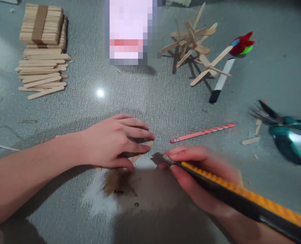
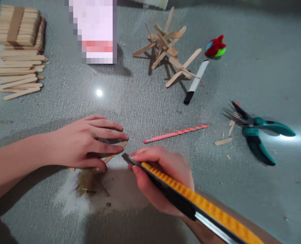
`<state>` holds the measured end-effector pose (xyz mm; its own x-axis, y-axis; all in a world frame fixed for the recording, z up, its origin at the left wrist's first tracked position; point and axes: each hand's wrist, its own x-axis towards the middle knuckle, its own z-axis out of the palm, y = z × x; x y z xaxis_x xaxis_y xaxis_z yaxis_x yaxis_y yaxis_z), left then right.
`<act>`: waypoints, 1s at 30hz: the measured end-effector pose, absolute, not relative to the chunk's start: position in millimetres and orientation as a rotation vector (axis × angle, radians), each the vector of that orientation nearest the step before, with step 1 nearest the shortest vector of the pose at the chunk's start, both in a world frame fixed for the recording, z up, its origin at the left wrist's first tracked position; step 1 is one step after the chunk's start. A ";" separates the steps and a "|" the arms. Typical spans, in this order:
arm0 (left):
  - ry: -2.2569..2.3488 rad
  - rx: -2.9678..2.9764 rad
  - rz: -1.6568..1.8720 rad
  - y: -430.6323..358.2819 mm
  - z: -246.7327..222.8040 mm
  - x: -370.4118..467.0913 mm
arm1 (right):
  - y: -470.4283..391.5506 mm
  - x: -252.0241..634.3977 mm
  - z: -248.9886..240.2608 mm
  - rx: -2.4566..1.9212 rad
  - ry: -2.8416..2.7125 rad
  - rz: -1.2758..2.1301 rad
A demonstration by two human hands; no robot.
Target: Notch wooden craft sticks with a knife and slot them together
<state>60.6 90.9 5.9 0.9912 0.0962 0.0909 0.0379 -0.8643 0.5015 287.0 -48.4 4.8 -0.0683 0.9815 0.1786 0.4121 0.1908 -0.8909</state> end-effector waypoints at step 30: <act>0.108 2.625 0.163 90.0 -2.0 68.9 | -42.6 265.0 11.5 -1.333 -1.981 0.696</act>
<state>68.9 90.0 -2.0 0.9896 0.1072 0.0958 0.0467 -0.8698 0.4912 265.0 -42.6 11.5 -0.2786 0.9358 0.2158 0.5950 0.3446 -0.7261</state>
